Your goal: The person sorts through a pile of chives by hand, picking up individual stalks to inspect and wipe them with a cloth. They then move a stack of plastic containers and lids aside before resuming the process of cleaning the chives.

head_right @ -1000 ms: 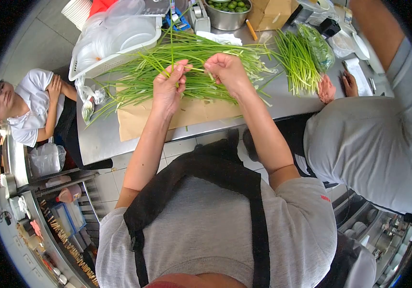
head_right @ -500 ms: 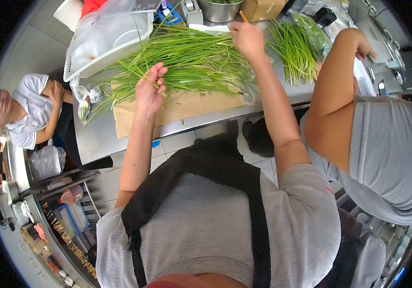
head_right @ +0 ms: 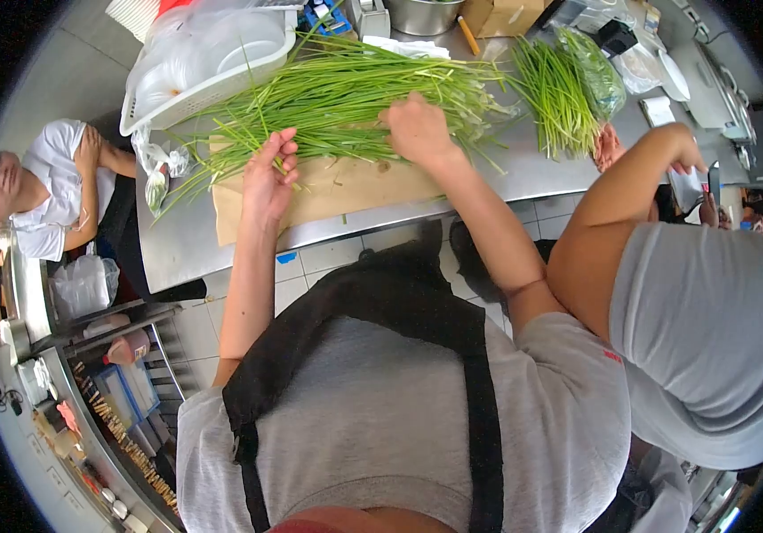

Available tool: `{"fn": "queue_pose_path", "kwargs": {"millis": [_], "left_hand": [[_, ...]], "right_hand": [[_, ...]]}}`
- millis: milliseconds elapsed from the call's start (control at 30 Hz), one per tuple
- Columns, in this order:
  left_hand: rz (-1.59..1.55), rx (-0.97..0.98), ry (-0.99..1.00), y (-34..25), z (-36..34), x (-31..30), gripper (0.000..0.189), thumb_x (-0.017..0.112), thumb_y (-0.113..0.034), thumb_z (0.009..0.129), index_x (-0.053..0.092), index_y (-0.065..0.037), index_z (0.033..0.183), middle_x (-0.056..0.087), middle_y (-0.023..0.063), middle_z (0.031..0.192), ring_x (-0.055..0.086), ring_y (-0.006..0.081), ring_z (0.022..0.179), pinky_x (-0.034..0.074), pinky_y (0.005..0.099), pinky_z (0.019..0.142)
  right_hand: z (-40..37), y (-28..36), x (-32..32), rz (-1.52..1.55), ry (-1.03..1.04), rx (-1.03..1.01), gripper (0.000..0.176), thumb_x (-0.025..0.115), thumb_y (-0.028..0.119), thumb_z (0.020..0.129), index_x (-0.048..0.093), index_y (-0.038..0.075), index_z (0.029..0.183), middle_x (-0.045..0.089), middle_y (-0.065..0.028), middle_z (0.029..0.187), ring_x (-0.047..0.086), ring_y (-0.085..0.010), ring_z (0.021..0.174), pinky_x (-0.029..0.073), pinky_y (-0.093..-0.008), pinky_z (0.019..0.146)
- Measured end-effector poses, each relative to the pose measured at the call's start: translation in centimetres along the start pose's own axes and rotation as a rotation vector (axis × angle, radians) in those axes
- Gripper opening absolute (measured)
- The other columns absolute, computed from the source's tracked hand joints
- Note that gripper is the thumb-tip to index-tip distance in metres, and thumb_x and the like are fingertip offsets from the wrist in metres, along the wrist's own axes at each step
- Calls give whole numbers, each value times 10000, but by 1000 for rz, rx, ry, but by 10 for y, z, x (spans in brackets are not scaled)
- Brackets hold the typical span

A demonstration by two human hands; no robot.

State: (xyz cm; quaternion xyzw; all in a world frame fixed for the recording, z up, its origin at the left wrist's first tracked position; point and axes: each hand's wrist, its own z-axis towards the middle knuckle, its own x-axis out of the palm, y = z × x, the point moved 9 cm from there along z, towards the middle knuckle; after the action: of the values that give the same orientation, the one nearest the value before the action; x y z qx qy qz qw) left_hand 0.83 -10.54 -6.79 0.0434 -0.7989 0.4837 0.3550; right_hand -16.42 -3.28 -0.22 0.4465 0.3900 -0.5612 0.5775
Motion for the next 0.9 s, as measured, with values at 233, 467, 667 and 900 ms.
{"fn": "queue_pose_path", "kwargs": {"millis": [233, 467, 667, 900], "left_hand": [[-17, -37, 29, 9, 1, 2, 244, 523, -221, 847, 571, -10, 958, 531, 10, 724, 407, 68, 566, 313, 181, 440], [-19, -47, 51, 12, -1, 10, 225, 481, -207, 869, 570, -14, 941, 558, 28, 720, 433, 65, 541, 322, 185, 421], [-23, -39, 72, 12, -4, 7, 237, 487, -219, 866, 566, -14, 953, 555, 27, 736, 438, 68, 555, 324, 186, 426], [-37, -42, 32, 13, -6, 0, 230, 514, -223, 851, 573, -21, 944, 559, 20, 731, 443, 70, 548, 327, 188, 429]], "right_hand": [[0, -13, 15, 274, 277, 96, 263, 644, 132, 623, 637, 158, 885, 615, -55, 708, 593, -226, 700, 474, -360, 641], [22, -40, -10, 201, 139, 144, 173, 577, 81, 661, 630, 123, 820, 618, -66, 751, 590, -248, 722, 462, -370, 618], [35, -50, -14, -103, 7, 104, 245, 549, 54, 663, 641, 152, 867, 613, -88, 837, 582, -255, 793, 473, -379, 665], [41, -73, 4, -7, 185, 121, 251, 553, 90, 668, 640, 177, 886, 619, -103, 824, 586, -273, 765, 471, -410, 679]]}}
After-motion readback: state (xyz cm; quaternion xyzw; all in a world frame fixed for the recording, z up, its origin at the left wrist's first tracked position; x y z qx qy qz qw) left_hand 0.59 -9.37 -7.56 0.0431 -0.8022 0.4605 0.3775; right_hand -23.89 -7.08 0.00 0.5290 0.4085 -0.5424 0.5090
